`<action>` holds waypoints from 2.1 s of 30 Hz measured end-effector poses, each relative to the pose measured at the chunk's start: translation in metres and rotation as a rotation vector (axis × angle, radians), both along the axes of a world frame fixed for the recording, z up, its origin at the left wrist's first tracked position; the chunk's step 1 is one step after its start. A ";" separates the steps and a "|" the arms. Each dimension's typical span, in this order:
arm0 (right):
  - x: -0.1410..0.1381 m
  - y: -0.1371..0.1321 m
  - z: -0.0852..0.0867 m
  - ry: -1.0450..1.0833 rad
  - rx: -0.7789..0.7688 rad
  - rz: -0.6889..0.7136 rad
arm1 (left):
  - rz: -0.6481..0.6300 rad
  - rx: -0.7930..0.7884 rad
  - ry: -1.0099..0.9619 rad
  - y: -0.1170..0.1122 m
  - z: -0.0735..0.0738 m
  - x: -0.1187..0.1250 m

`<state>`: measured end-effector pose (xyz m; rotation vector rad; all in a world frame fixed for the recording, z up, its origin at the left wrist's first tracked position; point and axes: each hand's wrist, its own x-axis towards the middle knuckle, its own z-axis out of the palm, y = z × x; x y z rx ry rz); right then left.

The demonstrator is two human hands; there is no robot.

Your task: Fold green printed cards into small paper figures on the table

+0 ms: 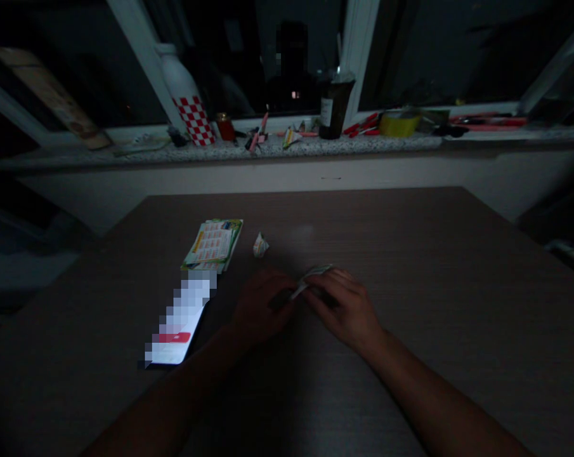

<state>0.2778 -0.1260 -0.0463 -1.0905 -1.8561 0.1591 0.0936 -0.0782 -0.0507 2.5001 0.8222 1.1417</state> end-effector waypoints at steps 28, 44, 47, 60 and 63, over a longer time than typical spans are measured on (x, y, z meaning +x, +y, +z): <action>0.004 -0.006 -0.009 0.292 -0.105 0.005 | -0.229 -0.718 -0.322 -0.006 0.006 -0.002; 0.010 -0.006 -0.001 0.166 -0.156 0.032 | -0.038 -0.561 -0.352 0.000 0.008 -0.010; 0.008 -0.005 0.003 0.063 -0.132 0.142 | -0.128 -0.665 -0.306 -0.003 0.009 -0.006; 0.001 -0.005 0.000 0.242 -0.244 -0.063 | -0.107 -0.686 -0.363 -0.007 0.009 -0.001; -0.001 -0.005 0.000 0.313 -0.280 -0.048 | -0.098 -0.690 -0.382 -0.007 0.009 -0.002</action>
